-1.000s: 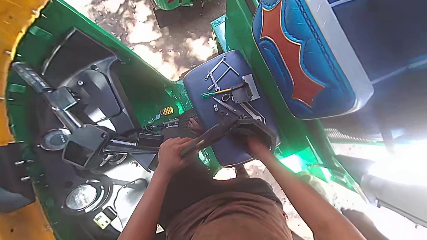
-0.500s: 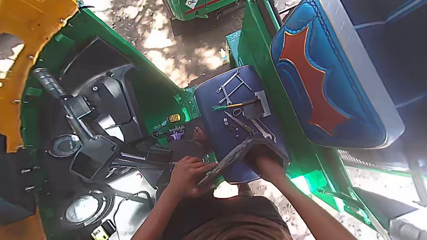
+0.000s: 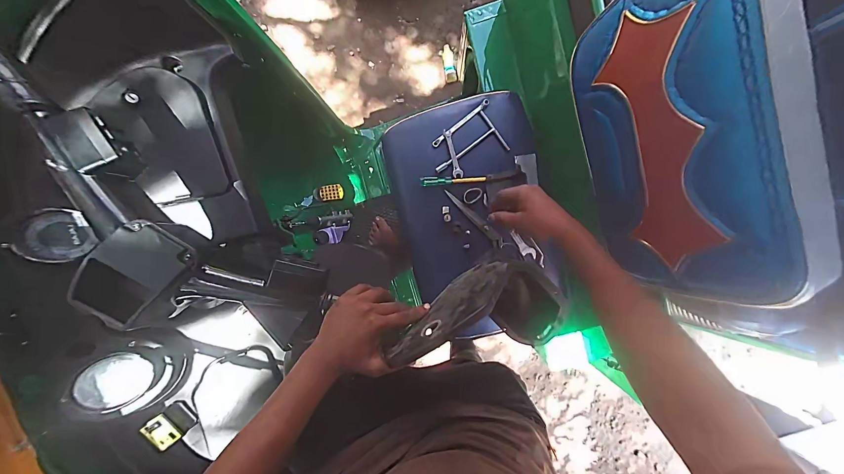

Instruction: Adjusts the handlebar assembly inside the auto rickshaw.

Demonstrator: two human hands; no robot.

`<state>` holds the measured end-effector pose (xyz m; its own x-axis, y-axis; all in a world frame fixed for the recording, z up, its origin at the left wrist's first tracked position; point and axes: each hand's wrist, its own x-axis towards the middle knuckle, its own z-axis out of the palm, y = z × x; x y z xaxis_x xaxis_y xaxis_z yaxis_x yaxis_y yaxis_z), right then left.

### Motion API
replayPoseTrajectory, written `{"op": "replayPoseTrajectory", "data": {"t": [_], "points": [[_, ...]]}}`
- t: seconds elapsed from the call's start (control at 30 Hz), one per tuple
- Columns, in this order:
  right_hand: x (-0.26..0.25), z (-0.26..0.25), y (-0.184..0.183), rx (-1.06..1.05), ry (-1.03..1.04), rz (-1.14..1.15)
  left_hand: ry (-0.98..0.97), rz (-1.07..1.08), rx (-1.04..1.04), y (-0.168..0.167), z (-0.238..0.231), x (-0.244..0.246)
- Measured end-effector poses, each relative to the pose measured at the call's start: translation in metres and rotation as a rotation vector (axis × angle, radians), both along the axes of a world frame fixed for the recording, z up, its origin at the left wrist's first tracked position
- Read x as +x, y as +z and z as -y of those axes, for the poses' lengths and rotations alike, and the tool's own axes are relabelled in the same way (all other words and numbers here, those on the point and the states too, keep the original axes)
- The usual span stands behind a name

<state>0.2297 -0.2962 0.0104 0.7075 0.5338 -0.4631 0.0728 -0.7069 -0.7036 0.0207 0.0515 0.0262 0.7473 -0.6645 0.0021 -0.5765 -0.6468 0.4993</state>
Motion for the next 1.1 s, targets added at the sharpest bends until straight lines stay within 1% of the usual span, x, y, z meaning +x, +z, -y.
{"op": "replayPoseTrajectory", "data": {"t": [0.03, 0.1, 0.17, 0.27, 0.4, 0.43, 0.5, 0.53, 0.6, 0.67, 0.73, 0.8, 0.87, 0.97, 1.03, 1.1], "points": [[0.013, -0.008, -0.026, -0.050, 0.163, -0.011, 0.006, -0.009, 0.003, 0.000, -0.001, 0.000], [0.020, -0.020, -0.066, -0.162, 0.436, 0.000, 0.017, -0.030, 0.008, -0.001, 0.000, -0.001], [0.015, -0.029, -0.088, -0.256, 0.599, 0.047, 0.026, -0.037, 0.020, -0.002, 0.001, -0.001], [0.004, -0.035, -0.096, -0.361, 0.679, 0.086, 0.047, -0.054, 0.044, -0.004, 0.001, -0.003], [-0.001, -0.024, -0.104, -0.352, 0.657, 0.149, 0.048, -0.040, 0.068, -0.004, 0.003, -0.001], [0.000, -0.020, -0.102, -0.346, 0.610, 0.144, 0.048, -0.040, 0.066, -0.004, 0.005, -0.002], [0.003, -0.013, -0.089, -0.318, 0.446, 0.144, 0.067, -0.058, 0.046, -0.003, 0.007, -0.002], [0.007, -0.010, -0.078, -0.294, 0.349, 0.171, 0.084, -0.062, 0.036, -0.001, 0.008, 0.001], [-0.001, -0.003, -0.041, -0.201, 0.088, 0.220, 0.133, -0.086, -0.015, 0.005, 0.008, 0.002], [-0.031, 0.007, 0.008, -0.067, -0.210, 0.338, 0.195, -0.117, -0.091, 0.010, 0.011, 0.001], [-0.080, 0.018, 0.052, 0.082, -0.479, 0.479, 0.279, -0.148, -0.153, 0.012, 0.012, -0.001], [-0.135, 0.031, 0.079, 0.161, -0.681, 0.541, 0.352, -0.166, -0.188, 0.010, 0.013, -0.002], [-0.188, 0.045, 0.082, 0.136, -0.812, 0.515, 0.413, -0.193, -0.224, 0.008, 0.011, -0.002], [-0.253, 0.068, 0.064, 0.024, -0.905, 0.355, 0.451, -0.217, -0.238, 0.007, 0.010, -0.002], [-0.283, 0.080, 0.051, -0.072, -0.891, 0.216, 0.434, -0.231, -0.215, 0.010, 0.011, -0.001], [-0.303, 0.085, 0.046, -0.146, -0.831, 0.072, 0.380, -0.227, -0.136, 0.017, 0.011, 0.000]]}}
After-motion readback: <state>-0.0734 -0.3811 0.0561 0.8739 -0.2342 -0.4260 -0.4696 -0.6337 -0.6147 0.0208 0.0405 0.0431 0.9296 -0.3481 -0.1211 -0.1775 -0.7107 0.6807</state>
